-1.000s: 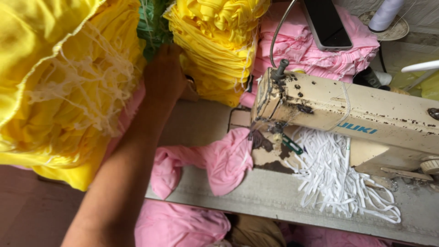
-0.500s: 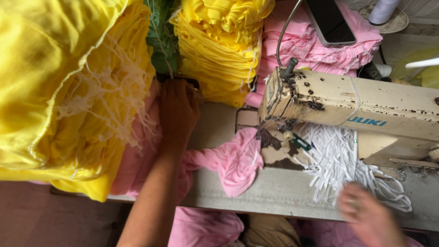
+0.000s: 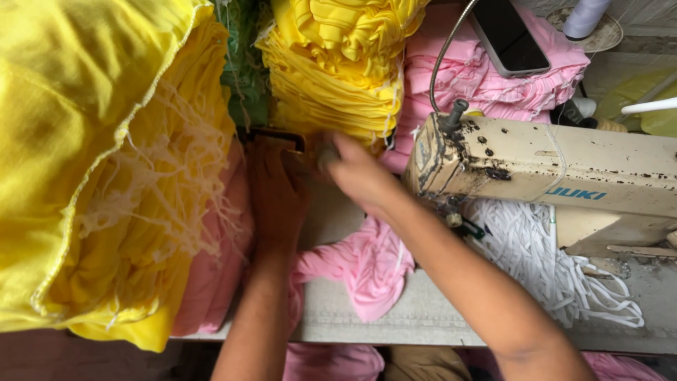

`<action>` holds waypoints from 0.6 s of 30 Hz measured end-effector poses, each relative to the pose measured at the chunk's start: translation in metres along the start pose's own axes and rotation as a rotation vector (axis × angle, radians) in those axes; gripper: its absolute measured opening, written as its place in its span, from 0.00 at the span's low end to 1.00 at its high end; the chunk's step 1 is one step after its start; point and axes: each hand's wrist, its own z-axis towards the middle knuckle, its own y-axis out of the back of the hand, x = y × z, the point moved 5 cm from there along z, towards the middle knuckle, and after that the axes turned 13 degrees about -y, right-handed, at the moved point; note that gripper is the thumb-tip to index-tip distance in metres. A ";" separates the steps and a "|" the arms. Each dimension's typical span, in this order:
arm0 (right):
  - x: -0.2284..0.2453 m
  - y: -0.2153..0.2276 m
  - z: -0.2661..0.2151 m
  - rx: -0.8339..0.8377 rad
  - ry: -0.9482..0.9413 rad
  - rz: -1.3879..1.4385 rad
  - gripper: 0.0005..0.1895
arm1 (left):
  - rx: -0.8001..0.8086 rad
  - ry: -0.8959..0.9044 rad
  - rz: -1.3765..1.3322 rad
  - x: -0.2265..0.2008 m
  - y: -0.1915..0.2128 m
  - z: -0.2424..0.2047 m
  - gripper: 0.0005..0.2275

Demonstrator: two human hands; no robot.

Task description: Sewing white elastic bands onto pink fabric pieces using an industrial sewing machine in a factory setting.

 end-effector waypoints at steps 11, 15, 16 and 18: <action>0.014 -0.043 0.066 0.054 0.294 -0.590 0.19 | -0.049 0.033 0.074 -0.004 0.011 0.000 0.17; 0.033 -0.040 0.044 -0.006 0.282 -0.657 0.19 | 0.005 0.137 0.100 0.001 -0.001 -0.008 0.24; 0.023 -0.037 0.048 -0.007 0.280 -0.658 0.19 | 0.006 0.137 0.098 0.003 -0.004 -0.009 0.24; 0.003 -0.026 0.057 -0.097 0.264 -0.711 0.23 | -0.080 0.199 -0.030 0.009 -0.007 -0.014 0.19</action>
